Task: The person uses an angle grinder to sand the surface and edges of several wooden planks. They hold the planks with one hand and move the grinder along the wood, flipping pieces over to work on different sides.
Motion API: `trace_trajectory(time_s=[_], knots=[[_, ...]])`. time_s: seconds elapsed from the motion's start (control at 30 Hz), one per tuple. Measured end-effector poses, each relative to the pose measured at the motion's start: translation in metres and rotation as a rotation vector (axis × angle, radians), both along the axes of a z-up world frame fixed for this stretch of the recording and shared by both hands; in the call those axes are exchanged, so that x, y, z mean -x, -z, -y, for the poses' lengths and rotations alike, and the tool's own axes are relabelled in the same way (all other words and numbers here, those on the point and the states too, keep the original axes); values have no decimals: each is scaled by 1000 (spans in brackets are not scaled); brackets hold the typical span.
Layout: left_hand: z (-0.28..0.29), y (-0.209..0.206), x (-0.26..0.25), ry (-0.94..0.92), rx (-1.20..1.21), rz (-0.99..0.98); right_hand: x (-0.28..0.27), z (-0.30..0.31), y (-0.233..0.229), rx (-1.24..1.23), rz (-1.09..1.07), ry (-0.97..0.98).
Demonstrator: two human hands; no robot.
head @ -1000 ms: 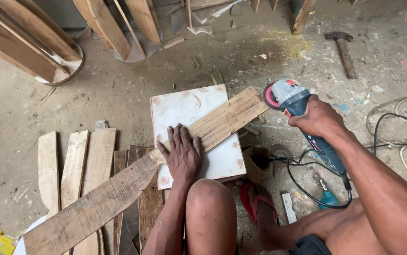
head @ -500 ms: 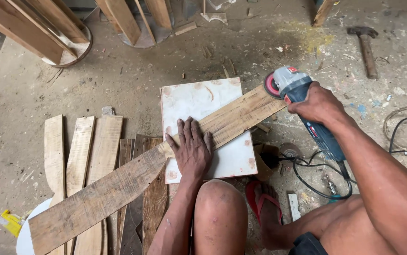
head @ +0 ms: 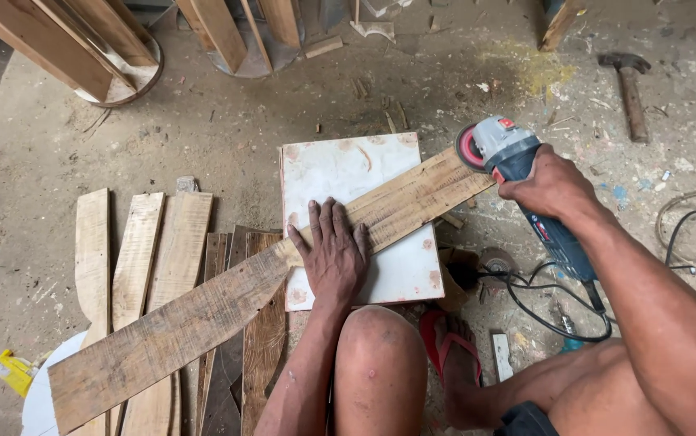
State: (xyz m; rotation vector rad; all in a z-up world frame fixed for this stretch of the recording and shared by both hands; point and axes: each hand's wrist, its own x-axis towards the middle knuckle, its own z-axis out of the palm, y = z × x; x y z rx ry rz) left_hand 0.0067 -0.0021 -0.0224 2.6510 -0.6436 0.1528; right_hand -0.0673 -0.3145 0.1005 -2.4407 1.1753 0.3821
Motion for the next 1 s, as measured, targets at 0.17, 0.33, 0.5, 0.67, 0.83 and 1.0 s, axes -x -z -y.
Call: trace_trajectory(time_s=[0.17, 0.33, 0.5, 0.67, 0.83, 1.0], knots=[[0, -3, 1, 3, -4, -18, 10, 10, 13, 75, 6, -30], [0, -8, -1, -5, 13, -6, 9, 8, 11, 57, -2, -24], [-2, -3, 4, -1, 19, 17, 23, 19, 33, 71, 95, -57], [-1, -5, 8, 7, 9, -33, 33, 13, 24, 69, 64, -12], [-2, -7, 6, -7, 30, 33, 11, -1, 14, 85, -24, -36], [-1, -18, 6, -7, -106, -91, -13, -40, -7, -12, -5, -92]])
